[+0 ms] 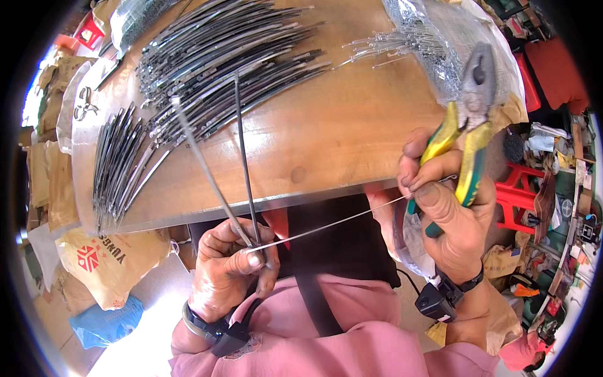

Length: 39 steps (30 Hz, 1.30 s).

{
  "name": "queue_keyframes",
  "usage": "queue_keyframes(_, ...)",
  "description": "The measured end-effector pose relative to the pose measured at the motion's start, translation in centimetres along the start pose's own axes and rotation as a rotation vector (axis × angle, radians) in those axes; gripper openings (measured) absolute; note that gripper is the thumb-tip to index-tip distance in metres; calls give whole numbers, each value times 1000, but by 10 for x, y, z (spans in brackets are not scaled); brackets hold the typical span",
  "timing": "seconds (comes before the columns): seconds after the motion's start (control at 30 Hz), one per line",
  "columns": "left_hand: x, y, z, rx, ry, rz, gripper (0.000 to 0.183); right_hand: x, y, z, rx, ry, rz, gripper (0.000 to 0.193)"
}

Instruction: The person picks up metal rods and a thin wire, then uses pliers by hand to bend the wire around the end of the rods.

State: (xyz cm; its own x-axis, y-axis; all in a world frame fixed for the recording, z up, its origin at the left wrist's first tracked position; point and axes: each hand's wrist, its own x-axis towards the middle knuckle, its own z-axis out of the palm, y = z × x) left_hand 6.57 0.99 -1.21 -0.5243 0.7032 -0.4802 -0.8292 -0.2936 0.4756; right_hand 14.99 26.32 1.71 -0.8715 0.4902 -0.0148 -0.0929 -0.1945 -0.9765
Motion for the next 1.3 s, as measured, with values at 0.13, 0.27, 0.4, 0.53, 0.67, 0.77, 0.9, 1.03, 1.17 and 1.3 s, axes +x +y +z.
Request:
queue_keyframes(0.13, -7, -6, -2, 400, 165, 101, 20, -1, 2, -2, -279, -94, -123, 19)
queue_keyframes(0.27, -3, -8, -6, 686, 170, 161, 11, -5, 13, -2, -405, -221, -92, 16)
queue_keyframes(0.4, 5, -1, -6, 919, 16, 40, 10, -9, 36, 12, -539, -300, -35, 19)
queue_keyframes(0.53, 12, 1, -6, 848, 37, -66, 10, -8, 47, 18, -331, -213, 174, 18)
queue_keyframes(0.67, 13, -2, -15, 739, 34, -127, 8, -5, 46, 4, -265, -191, 165, 15)
queue_keyframes(0.77, 14, -2, -15, 741, 14, -133, 7, -9, 44, 1, -249, -167, 236, 13)
queue_keyframes(0.9, 15, 1, -11, 764, -2, -234, 6, -3, 30, 1, -650, -409, -31, 16)
queue_keyframes(1.03, 16, 2, -11, 720, -7, -315, 6, 1, 22, 14, -946, -460, -273, 22)
queue_keyframes(1.17, 14, 9, -7, 782, -45, -301, 6, 22, 17, 15, -1134, -602, -486, 27)
queue_keyframes(1.3, 14, 12, -4, 805, -49, -279, 5, 26, 24, 15, -1113, -687, -463, 27)
